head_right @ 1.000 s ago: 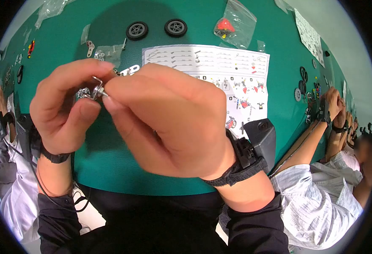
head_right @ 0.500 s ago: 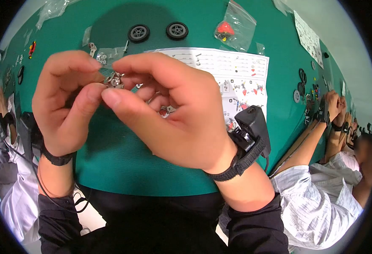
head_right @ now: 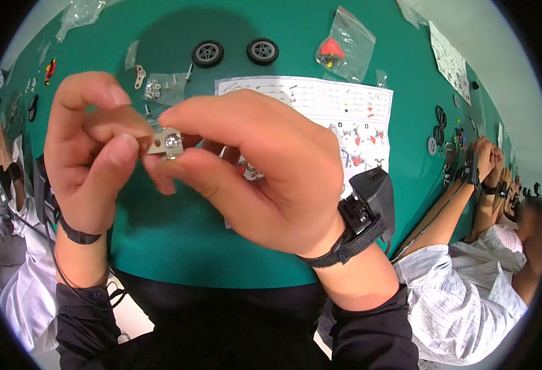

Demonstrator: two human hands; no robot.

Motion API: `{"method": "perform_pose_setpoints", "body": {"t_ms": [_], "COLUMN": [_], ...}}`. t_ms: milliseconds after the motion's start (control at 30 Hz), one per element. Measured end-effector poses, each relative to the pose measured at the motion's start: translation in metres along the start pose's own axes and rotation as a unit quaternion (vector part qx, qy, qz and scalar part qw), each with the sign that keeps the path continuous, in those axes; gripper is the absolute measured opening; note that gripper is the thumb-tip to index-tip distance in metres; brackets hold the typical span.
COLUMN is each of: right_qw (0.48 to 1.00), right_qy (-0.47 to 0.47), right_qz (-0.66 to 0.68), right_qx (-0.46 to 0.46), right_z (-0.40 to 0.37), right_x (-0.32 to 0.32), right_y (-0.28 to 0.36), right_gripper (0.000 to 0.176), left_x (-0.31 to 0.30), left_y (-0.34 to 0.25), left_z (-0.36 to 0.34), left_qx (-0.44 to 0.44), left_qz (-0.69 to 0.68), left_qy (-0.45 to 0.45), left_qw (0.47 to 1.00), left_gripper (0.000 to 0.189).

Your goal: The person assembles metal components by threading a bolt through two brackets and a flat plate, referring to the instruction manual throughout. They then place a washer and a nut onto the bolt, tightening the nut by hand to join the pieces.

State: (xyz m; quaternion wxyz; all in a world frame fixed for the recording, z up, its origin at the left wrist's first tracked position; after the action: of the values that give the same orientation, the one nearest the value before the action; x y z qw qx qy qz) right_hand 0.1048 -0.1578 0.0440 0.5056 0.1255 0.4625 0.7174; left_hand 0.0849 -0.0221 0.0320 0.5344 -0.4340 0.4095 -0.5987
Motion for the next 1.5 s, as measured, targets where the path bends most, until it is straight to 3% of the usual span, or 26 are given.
{"method": "perform_pose_setpoints", "body": {"t_ms": [1100,1200,1267,1367,1467,1500], "right_qw": [0.999,1.0,0.996,0.977,0.944,0.942], "right_qy": [0.007,-0.006,-0.072,-0.187,-0.078,-0.04], "right_qz": [0.01,0.03,0.046,-0.026,-0.212,-0.281], "right_qx": [-0.05,-0.005,0.035,0.097,0.239,0.181], "right_z": [0.001,0.003,0.005,0.006,0.002,0.005], "right_x": [0.004,-0.001,-0.016,-0.05,-0.058,-0.058], "right_y": [0.008,0.004,-0.006,-0.029,-0.058,-0.053], "right_gripper": [0.034,0.037,0.035,0.031,0.028,0.031], "left_x": [0.0,-0.003,-0.008,-0.02,-0.028,-0.029], "left_y": [-0.01,-0.013,-0.009,0.004,0.016,0.02], "left_z": [-0.002,-0.001,0.0,0.005,0.009,0.01], "left_qx": [0.048,0.054,0.04,-0.003,-0.055,-0.074], "left_qz": [0.028,0.062,0.053,0.046,0.056,0.059], "left_qy": [-0.003,0.005,-0.009,-0.052,-0.086,-0.094], "left_qw": [0.998,0.997,0.998,0.998,0.993,0.991], "left_gripper": [0.035,0.035,0.035,0.038,0.042,0.044]}}
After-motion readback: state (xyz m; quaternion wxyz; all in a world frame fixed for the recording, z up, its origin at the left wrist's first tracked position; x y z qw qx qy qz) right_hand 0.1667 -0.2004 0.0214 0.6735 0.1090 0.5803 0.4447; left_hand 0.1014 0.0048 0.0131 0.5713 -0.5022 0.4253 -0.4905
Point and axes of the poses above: each hand's wrist, its own z-axis towards the middle knuckle, its own x-axis out of the palm, y = z × x, the point moved 10 cm from there along z, towards the middle knuckle, and after that the axes turned 3 degrees about -y, right-handed, at the moved point
